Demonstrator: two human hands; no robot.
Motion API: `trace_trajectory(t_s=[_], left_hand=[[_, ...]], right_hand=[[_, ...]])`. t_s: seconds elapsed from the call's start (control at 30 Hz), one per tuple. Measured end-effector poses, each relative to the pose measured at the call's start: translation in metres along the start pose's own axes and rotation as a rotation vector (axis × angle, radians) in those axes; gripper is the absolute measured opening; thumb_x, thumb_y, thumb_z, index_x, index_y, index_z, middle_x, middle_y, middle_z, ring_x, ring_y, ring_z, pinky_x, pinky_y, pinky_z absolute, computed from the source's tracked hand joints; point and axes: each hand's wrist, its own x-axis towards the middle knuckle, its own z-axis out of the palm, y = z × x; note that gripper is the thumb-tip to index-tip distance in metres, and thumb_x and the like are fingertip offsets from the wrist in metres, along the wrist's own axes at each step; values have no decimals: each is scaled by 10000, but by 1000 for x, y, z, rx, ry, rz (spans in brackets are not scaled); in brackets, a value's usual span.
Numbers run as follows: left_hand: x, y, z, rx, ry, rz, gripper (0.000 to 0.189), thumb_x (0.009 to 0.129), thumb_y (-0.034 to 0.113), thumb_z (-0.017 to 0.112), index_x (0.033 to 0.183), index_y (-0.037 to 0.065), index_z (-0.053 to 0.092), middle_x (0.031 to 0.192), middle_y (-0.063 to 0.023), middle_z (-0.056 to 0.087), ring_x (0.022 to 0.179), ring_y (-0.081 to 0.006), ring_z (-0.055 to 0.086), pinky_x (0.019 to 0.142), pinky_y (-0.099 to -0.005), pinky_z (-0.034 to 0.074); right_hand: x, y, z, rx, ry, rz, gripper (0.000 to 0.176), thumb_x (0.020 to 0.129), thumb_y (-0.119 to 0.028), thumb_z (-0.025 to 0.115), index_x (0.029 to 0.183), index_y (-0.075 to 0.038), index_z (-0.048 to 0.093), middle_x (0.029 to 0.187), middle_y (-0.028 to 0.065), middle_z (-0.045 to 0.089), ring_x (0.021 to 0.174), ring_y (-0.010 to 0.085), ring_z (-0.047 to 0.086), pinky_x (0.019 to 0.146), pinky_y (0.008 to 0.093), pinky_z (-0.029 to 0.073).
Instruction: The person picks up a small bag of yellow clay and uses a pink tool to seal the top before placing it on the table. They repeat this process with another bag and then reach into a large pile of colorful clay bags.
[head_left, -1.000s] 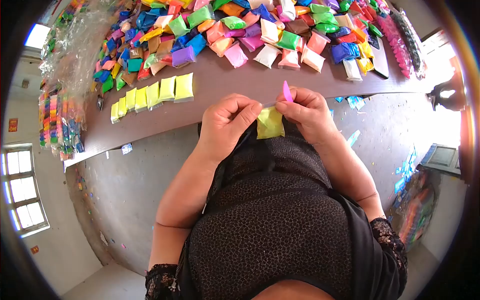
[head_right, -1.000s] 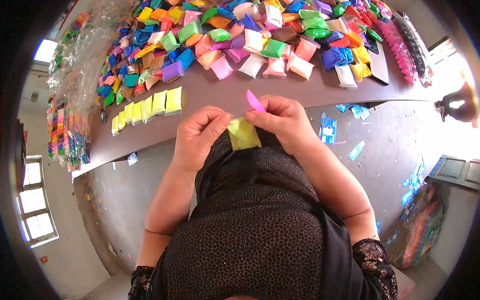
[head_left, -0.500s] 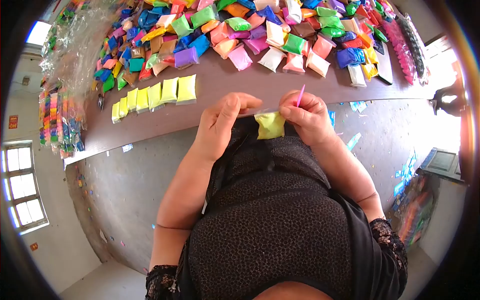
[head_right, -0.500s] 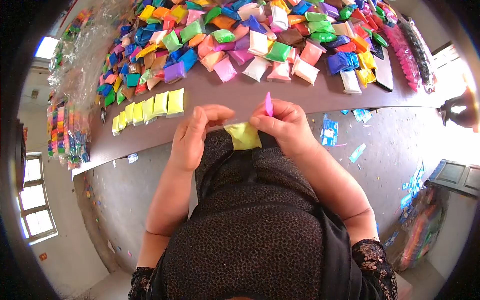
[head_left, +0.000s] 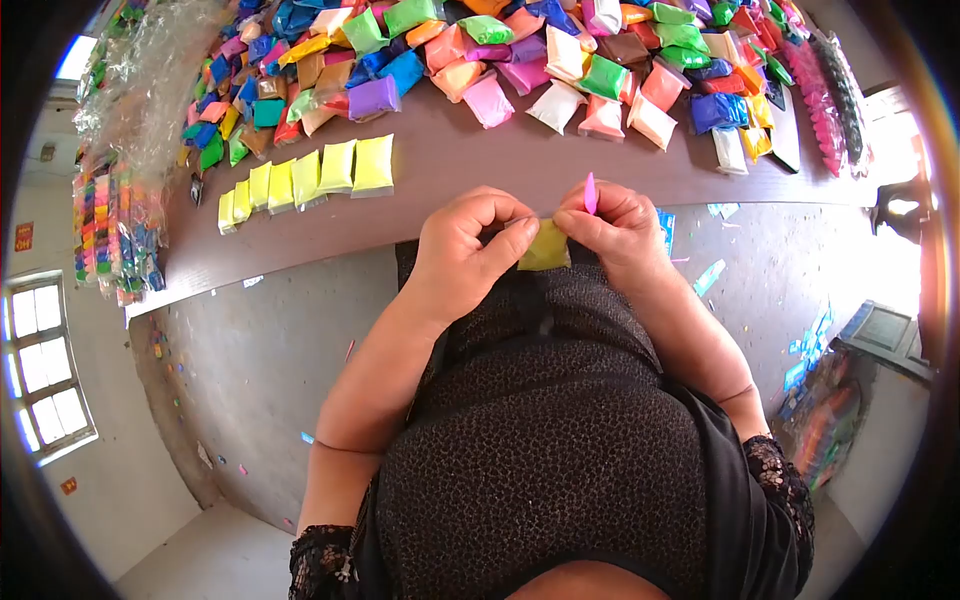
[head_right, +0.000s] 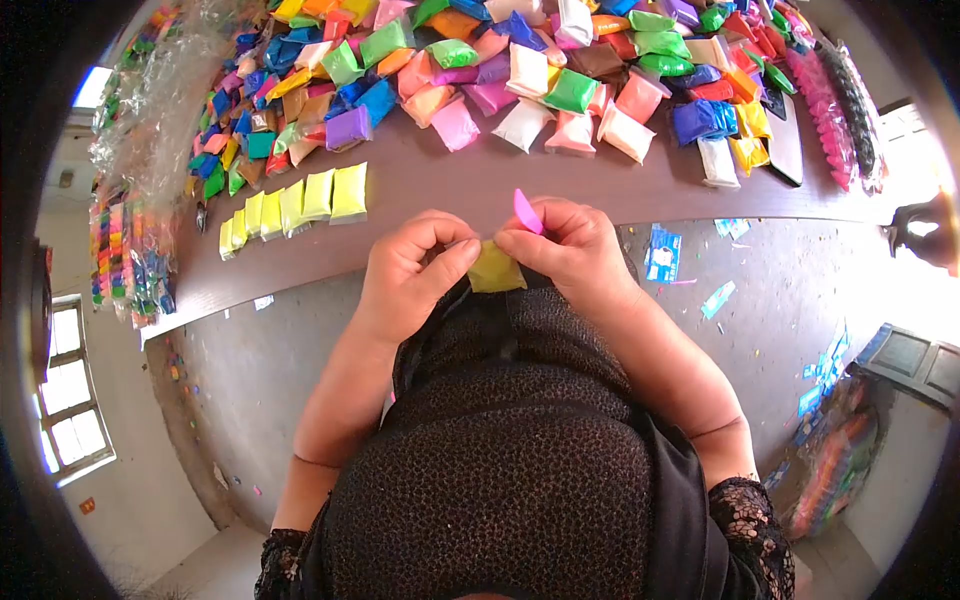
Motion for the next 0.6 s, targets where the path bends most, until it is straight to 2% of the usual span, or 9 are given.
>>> trace_trajectory(t_s=[0.07, 0.1, 0.17, 0.23, 0.3, 0.37, 0.4, 0.53, 0.6], left_hand=[[2, -2, 0, 245, -8, 173, 73, 915, 30, 635, 945, -35, 645, 937, -25, 630, 834, -76, 559, 726, -228, 452], [1, -4, 2, 241, -11, 167, 73, 915, 30, 635, 945, -35, 645, 937, -25, 630, 834, -76, 559, 726, -228, 452], [0, -6, 7, 318, 39, 332, 73, 914, 26, 629, 932, -44, 636, 945, -45, 634, 840, -104, 576, 738, -254, 467], [-2, -12, 9, 322, 37, 311, 73, 916, 24, 629, 941, -44, 641, 946, -44, 635, 848, -110, 579, 751, -260, 471], [-2, -17, 7, 329, 36, 296, 74, 917, 21, 628, 951, -43, 646, 947, -42, 636, 856, -116, 583, 764, -267, 476], [1, -21, 1, 4, -66, 9, 94, 925, 25, 631, 983, -44, 656, 958, -41, 641, 881, -111, 583, 786, -265, 476], [2, -22, 1, -60, -69, 15, 123, 930, 40, 640, 1015, -47, 659, 964, -45, 647, 894, -108, 580, 802, -264, 474], [-1, -19, 7, -35, -65, 16, 109, 928, 48, 648, 982, -45, 669, 961, -54, 652, 889, -108, 580, 790, -256, 469], [1, -19, 6, 141, 0, 177, 78, 916, 34, 658, 928, -40, 677, 936, -60, 652, 866, -113, 585, 757, -249, 467]], right_hand=[[1, -1, -4, -81, -12, -1, 107, 863, -88, 714, 889, 13, 688, 812, -11, 648, 756, 64, 565, 691, 236, 462], [0, -1, -5, -163, -27, -2, 114, 862, -94, 715, 883, 14, 687, 799, -17, 642, 740, 60, 560, 677, 238, 460], [0, -7, -5, -191, -41, 16, 99, 860, -86, 706, 848, 5, 669, 806, -4, 638, 752, 75, 559, 689, 249, 453], [-1, -2, -7, -217, -59, 37, 99, 858, -77, 697, 812, -4, 650, 813, 9, 634, 765, 90, 559, 701, 259, 447], [-1, 13, -13, -105, -60, 9, 101, 860, -90, 713, 881, 8, 699, 824, -2, 671, 746, 69, 579, 670, 248, 470], [-1, 18, -15, -11, -44, 44, 98, 862, -87, 713, 884, 8, 703, 834, 4, 677, 758, 75, 588, 681, 250, 474], [-1, 18, -16, 84, -28, 79, 95, 863, -84, 714, 887, 8, 708, 844, 10, 683, 769, 82, 596, 692, 253, 477], [-1, 14, -18, 81, -66, 32, 119, 883, -104, 705, 917, 10, 717, 817, 2, 671, 734, 70, 567, 663, 233, 449], [-3, 14, -19, 128, -45, 185, 175, 906, -136, 692, 984, 20, 709, 816, -1, 660, 685, 50, 516, 619, 208, 400]])
